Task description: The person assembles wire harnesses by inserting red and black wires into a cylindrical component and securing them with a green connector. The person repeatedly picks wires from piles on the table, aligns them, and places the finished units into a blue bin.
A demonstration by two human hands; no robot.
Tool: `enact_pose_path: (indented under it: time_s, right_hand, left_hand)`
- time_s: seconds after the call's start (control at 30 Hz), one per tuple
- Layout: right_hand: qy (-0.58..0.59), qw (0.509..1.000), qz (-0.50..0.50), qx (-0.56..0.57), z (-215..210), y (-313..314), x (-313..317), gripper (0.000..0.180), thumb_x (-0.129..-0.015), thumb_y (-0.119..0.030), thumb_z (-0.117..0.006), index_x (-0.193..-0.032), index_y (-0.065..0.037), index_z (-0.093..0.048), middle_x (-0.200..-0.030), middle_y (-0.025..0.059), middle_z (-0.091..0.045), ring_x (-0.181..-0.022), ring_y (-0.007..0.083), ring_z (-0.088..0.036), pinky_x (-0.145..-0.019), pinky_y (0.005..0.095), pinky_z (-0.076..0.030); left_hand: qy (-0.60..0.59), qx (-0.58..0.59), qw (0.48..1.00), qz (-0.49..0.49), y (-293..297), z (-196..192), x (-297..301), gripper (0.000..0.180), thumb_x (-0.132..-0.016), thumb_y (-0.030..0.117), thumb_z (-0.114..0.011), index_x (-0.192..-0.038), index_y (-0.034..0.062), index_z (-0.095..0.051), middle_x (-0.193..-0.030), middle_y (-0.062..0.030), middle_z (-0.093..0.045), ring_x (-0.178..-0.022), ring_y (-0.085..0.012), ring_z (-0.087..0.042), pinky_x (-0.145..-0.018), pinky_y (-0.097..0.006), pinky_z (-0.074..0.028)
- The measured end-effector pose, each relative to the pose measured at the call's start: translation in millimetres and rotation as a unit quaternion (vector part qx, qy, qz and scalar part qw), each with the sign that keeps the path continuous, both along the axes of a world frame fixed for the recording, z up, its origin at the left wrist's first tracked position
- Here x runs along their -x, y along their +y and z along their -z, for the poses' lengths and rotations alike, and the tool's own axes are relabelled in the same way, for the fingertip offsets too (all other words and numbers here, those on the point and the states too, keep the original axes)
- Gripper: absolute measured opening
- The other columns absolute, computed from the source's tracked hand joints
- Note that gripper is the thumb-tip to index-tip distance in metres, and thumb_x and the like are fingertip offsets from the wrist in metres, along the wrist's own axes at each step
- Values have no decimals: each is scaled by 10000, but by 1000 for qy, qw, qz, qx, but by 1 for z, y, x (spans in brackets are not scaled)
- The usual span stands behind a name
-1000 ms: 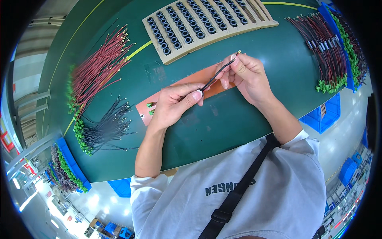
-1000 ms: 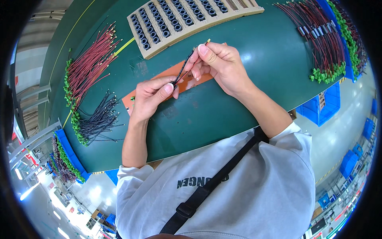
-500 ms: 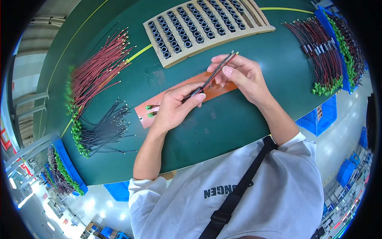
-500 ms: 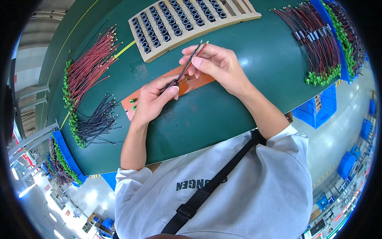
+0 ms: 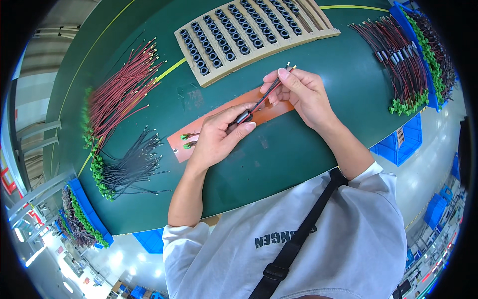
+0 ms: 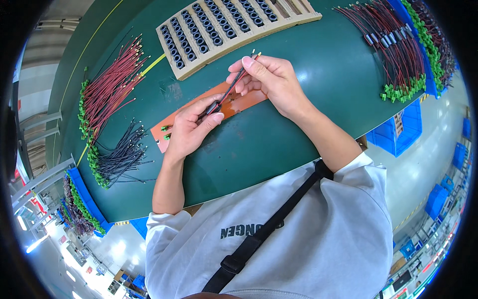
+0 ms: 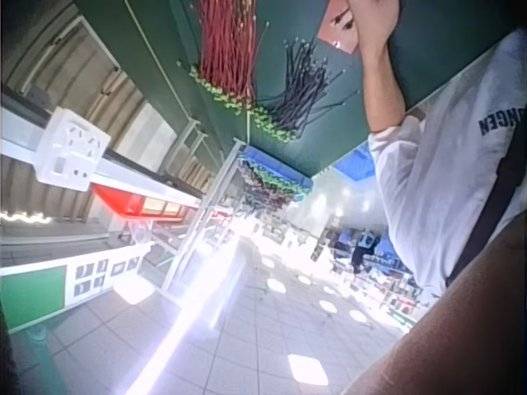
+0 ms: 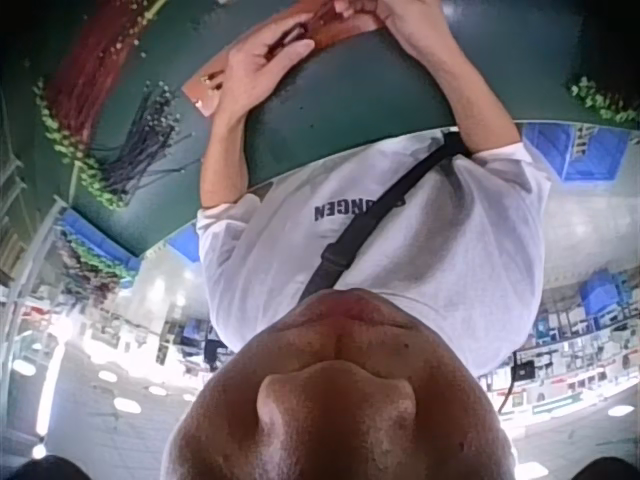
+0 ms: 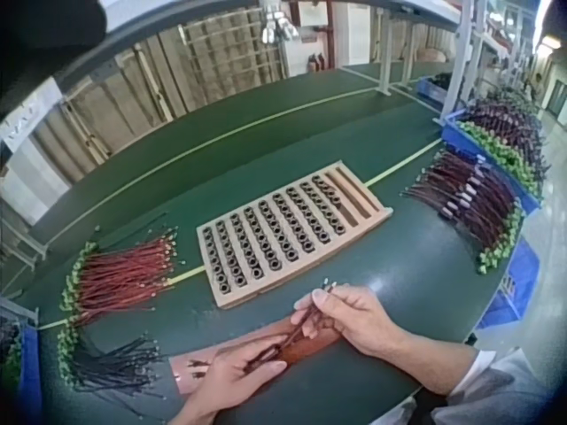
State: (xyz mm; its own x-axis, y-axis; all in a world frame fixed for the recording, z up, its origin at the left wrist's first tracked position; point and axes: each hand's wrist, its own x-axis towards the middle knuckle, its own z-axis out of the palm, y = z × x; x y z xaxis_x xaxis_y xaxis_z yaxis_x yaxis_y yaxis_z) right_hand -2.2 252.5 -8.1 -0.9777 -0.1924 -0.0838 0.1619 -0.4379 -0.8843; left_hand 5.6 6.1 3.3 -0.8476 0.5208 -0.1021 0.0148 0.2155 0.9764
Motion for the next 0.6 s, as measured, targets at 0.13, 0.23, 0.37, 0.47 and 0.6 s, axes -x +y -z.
enact_pose_path:
  time_s: [0.13, 0.23, 0.37, 0.47, 0.6]
  right_hand:
    - [3, 997, 10, -74, -2, 3, 3, 368, -1098, -299, -542, -1129, 31, -702, -1000, 114, -744, -801, 120, -674, -763, 279, -567]
    - [37, 964, 6, -264, -1, 22, 4, 333, -1068, -307, -590, -1137, -4, -709, -1000, 99, -745, -803, 131, -668, -738, 304, -550]
    - [215, 802, 124, -543, -13, 26, 7, 285, -969, -275, -706, -1154, -59, -711, -1073, 102, -712, -946, 221, -659, -787, 369, -529]
    - [362, 729, 83, -575, -33, 11, 8, 325, -899, -267, -767, -1157, -78, -710, -1137, 104, -676, -1061, 282, -619, -879, 402, -503]
    - [429, 678, -102, -588, -46, -25, 18, 363, -851, -297, -792, -1109, -56, -709, -1078, 85, -647, -1084, 286, -597, -962, 420, -471]
  left_hand:
    - [27, 7, 995, -93, 5, 15, -6, 327, -922, 77, -774, -1229, 1, -692, -1008, -41, -706, -753, -68, -603, -671, -233, -483]
    - [192, 90, 968, -135, 8, 17, -10, 264, -886, 45, -781, -1140, 6, -719, -1027, -58, -697, -833, -156, -623, -738, -299, -494]
    - [359, 207, 902, -122, 7, 13, -10, 243, -835, 60, -798, -1070, 22, -745, -1009, -76, -667, -967, -282, -588, -837, -391, -447]
    - [352, 243, 895, -126, 6, 10, -10, 245, -850, 102, -796, -1077, 29, -742, -1031, -70, -652, -977, -268, -582, -832, -380, -425]
    - [347, 249, 894, -137, 2, 2, -11, 256, -861, 123, -785, -1094, 36, -726, -1074, -81, -626, -1001, -279, -576, -829, -385, -425]
